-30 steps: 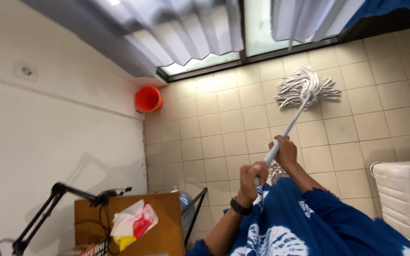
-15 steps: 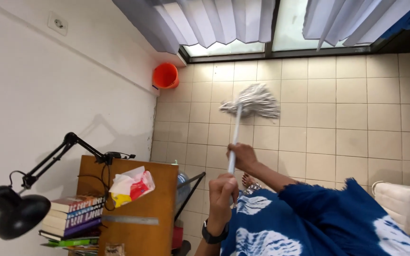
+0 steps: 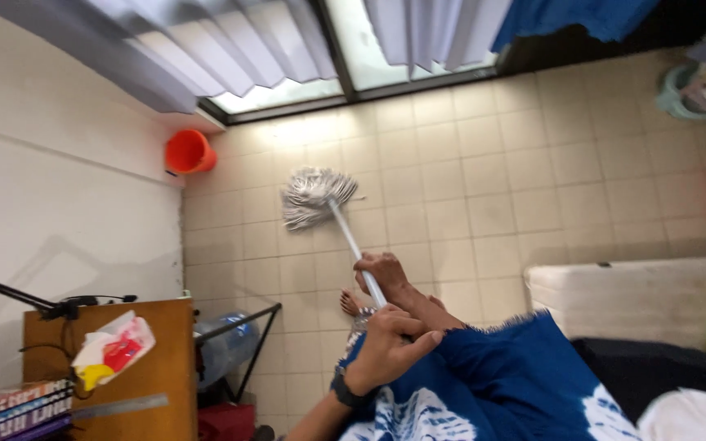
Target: The person mops the tiled floor of a cluttered room using a white string mop. They move the mop back and forth across the floor, navigating around a bed, desk, and various items on the floor.
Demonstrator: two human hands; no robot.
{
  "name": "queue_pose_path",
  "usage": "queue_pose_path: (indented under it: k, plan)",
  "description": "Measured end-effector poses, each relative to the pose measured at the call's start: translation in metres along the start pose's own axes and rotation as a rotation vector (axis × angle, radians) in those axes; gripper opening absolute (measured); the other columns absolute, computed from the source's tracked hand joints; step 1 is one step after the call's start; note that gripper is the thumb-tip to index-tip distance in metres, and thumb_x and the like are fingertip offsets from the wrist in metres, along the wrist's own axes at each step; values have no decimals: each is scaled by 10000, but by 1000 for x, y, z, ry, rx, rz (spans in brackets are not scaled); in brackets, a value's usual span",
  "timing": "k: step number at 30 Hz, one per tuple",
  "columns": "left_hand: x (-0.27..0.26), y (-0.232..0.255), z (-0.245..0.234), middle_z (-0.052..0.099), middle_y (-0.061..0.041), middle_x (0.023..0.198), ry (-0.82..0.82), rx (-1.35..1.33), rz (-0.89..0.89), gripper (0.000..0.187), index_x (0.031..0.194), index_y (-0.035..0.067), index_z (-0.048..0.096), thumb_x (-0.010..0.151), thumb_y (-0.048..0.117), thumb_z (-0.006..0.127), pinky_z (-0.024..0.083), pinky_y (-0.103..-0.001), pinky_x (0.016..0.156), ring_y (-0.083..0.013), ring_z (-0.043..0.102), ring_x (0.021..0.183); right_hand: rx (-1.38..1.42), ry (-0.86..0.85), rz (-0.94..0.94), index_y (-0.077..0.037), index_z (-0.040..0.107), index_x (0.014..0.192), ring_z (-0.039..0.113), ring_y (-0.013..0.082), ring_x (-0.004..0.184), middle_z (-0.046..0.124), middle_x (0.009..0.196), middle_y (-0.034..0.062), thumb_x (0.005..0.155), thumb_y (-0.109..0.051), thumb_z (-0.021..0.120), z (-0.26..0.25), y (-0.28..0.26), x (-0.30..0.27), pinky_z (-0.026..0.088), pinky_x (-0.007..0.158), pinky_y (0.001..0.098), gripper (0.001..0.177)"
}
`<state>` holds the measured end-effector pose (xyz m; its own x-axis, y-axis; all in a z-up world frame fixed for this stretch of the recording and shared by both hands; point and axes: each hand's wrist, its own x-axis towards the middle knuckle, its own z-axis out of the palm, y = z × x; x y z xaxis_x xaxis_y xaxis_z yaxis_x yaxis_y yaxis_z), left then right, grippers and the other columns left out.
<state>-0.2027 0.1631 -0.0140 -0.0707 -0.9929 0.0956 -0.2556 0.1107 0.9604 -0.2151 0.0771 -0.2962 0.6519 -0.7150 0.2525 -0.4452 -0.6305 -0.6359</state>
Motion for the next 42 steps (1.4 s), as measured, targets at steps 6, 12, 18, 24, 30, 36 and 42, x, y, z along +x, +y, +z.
queue_pose_path:
  k: [6,12,18,24,30,36,42]
  plan:
    - [21,30,34,200,37,492,-189,-333,2,584,564,136,264,951,215,695,246,-297,556,-99,192,466,-113,236,232,-195,704,687,705,279,708,780,855,35,650,-270,757,-87,46,-52,523,669,437,100]
    - [29,-8,57,428,57,418,-184,-590,-123,512,422,163,563,921,165,678,366,-275,581,-58,450,423,-229,296,510,-249,629,757,727,244,978,727,875,18,815,-270,700,-99,104,-119,566,873,400,94]
    - [-23,-59,47,435,22,414,-114,-652,-112,548,413,140,555,957,110,613,391,-289,601,-100,424,408,17,250,704,-108,716,1034,516,514,1340,546,1338,419,845,-213,654,-69,76,-146,517,1020,546,225]
    - [-97,-23,-39,471,-8,474,143,-528,-96,549,495,107,466,1025,222,548,425,-339,753,-132,387,497,63,-34,665,-57,731,1058,451,495,1394,462,1410,452,867,-287,573,-12,-21,-98,482,990,580,339]
    - [-181,-3,-110,440,-1,464,421,-431,-84,540,494,119,400,1024,177,485,420,-351,800,-123,346,464,82,-107,402,-106,745,926,566,469,1263,568,1317,364,769,-233,637,81,-122,-57,515,980,510,229]
    - [-246,-19,-141,439,-1,478,603,-266,-72,498,520,112,439,1010,181,496,427,-366,818,-115,330,469,312,-323,267,-44,712,967,539,531,1309,532,1321,454,846,-178,657,127,-215,-29,553,964,578,188]
    - [-243,-15,-136,365,12,510,454,-201,-54,461,542,115,418,937,321,534,360,-360,724,-127,318,530,456,-295,-132,-105,603,876,658,300,696,634,930,92,919,-120,631,149,-215,-26,526,678,425,54]
